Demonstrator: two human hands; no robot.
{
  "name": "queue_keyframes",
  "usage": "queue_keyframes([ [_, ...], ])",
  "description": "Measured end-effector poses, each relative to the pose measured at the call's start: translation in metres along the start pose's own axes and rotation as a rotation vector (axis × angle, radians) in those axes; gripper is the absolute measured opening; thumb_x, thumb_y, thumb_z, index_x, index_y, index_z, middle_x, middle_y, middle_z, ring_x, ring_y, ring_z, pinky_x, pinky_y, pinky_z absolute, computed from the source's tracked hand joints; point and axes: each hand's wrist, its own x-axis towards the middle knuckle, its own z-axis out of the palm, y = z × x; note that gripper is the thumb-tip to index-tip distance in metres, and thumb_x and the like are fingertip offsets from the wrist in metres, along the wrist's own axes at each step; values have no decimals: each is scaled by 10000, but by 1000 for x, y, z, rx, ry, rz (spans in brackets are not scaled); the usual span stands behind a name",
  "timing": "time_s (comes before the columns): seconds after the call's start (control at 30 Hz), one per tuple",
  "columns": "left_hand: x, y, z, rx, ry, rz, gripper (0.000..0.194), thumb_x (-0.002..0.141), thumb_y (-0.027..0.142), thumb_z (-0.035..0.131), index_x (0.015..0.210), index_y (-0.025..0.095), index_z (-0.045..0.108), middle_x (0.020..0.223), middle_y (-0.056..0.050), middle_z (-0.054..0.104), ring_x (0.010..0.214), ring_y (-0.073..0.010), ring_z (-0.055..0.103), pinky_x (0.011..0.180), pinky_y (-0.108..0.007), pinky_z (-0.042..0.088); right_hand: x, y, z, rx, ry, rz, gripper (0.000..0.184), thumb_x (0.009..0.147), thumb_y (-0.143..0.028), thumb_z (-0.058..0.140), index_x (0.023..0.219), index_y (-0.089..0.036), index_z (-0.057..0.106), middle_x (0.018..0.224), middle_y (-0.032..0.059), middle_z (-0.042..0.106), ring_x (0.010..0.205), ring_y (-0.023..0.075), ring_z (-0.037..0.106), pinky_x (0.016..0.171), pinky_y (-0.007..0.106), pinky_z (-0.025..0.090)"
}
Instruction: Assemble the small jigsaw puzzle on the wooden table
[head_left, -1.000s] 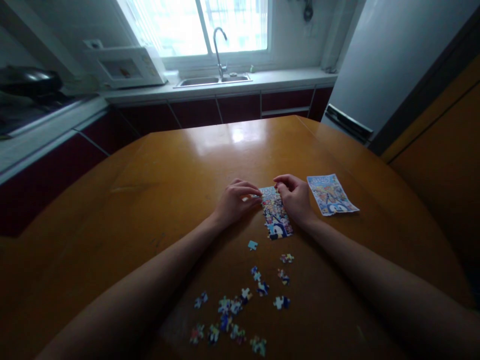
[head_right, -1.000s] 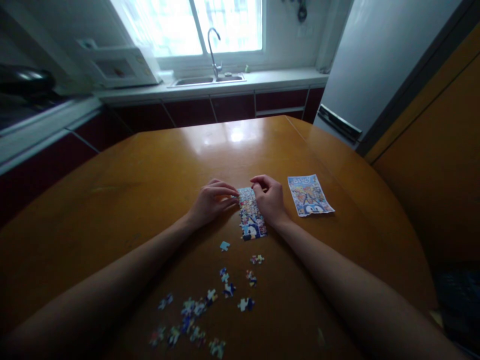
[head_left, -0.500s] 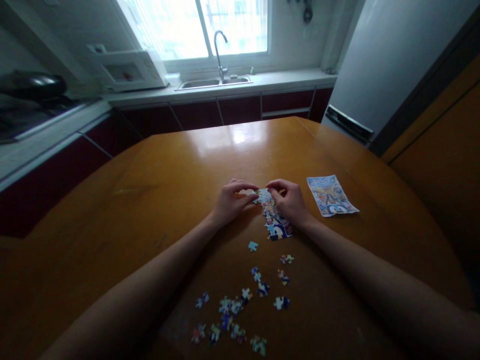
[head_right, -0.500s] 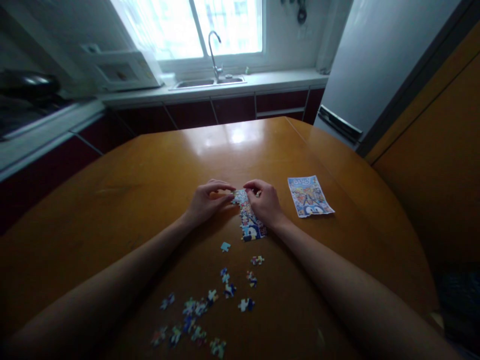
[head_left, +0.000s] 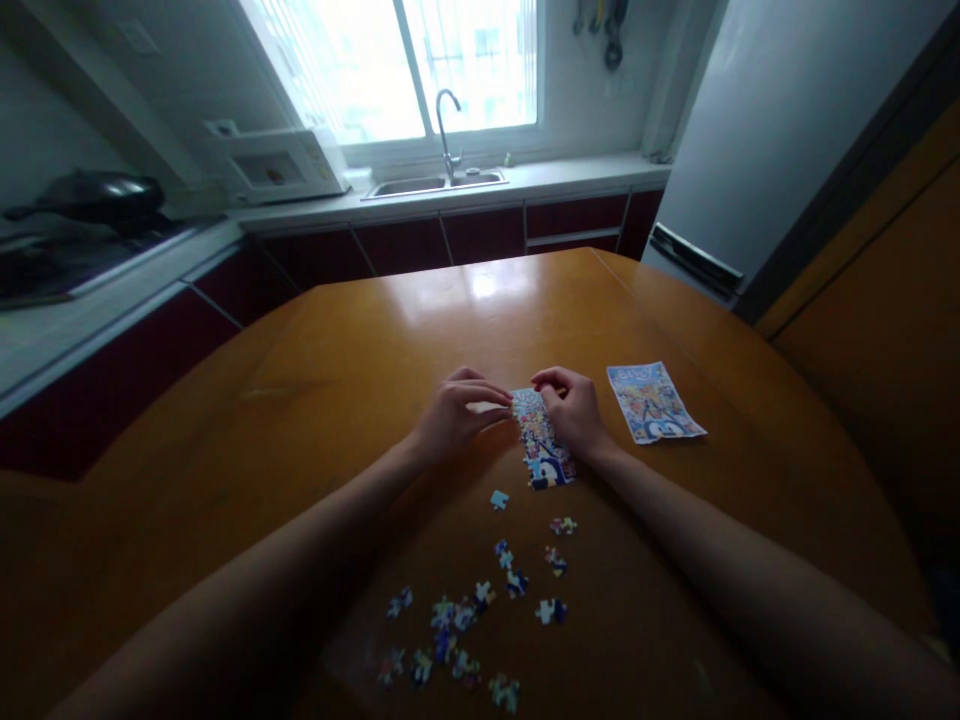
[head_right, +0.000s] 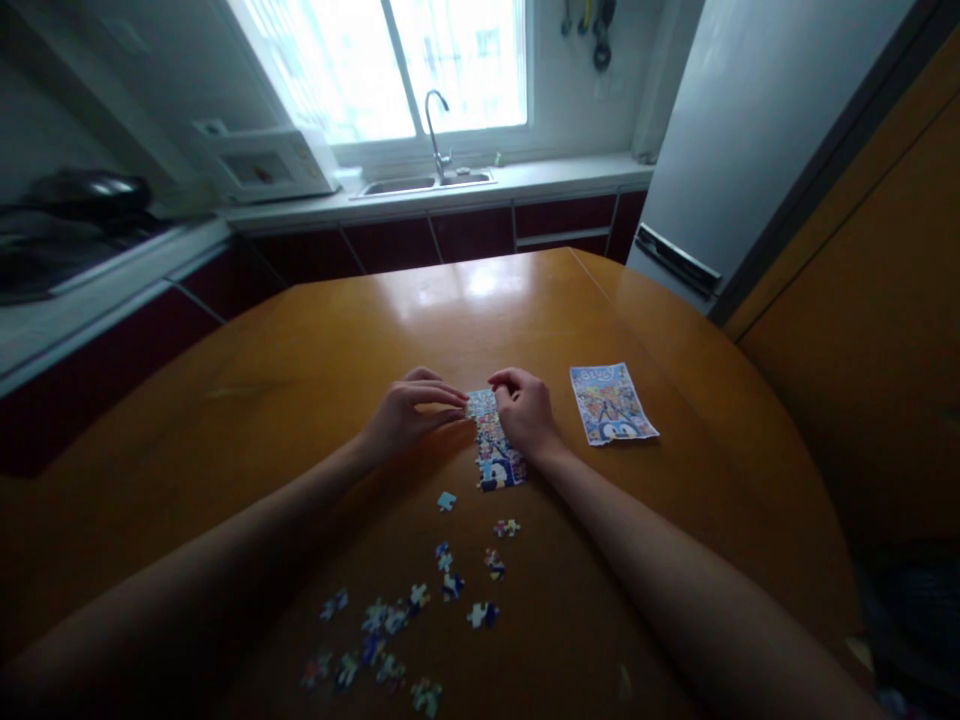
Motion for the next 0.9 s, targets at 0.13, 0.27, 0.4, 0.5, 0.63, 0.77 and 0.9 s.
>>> queue_keyframes([
  [0.13,-9,-12,6,16,-16,26,105,833,394,761,865,299,793,913,-9,793,800,-195,602,752,-344,493,0,-2,0,2,16,8,198,789,-189,523,806,-171,719,808,66,733,728,188,653,646,292,477],
  [0.27,-11,-19,4,35,-44,57,74,839,374,759,882,322,789,937,10,791,806,-185,601,781,-345,479,0,-4,-1,-9,18,-10,199,786,-163,521,791,-165,720,784,63,723,718,184,649,633,288,467],
  [0.4,-10,-17,3,36,-74,60,65,845,365,754,882,325,790,925,19,791,821,-189,603,793,-348,477,-1,-5,-1,-8,21,-7,198,782,-149,524,786,-167,721,783,58,722,711,178,643,624,283,462],
  [0.5,-10,-14,4,39,-93,62,66,855,364,742,878,329,793,921,17,791,828,-189,611,800,-351,482,-1,-6,0,-7,23,-2,199,781,-148,526,782,-171,723,773,53,722,686,173,633,602,281,453],
  [0.63,-10,-13,4,56,-105,66,67,861,365,734,889,346,792,926,19,791,828,-189,618,804,-357,479,-2,-7,0,-15,31,5,200,780,-147,526,781,-170,725,755,52,721,646,166,617,580,282,446],
  [0.77,-9,-14,4,40,-116,72,79,862,389,731,904,356,789,936,21,790,821,-185,622,814,-365,484,-2,-6,0,-26,39,8,195,781,-155,531,779,-171,725,757,54,723,661,169,626,598,287,460],
  [0.9,-8,-13,5,47,-119,76,66,861,371,735,886,347,791,938,20,791,819,-185,617,798,-358,479,-3,-5,0,-19,33,4,197,771,-146,528,773,-167,723,751,57,722,664,171,633,606,293,470],
])
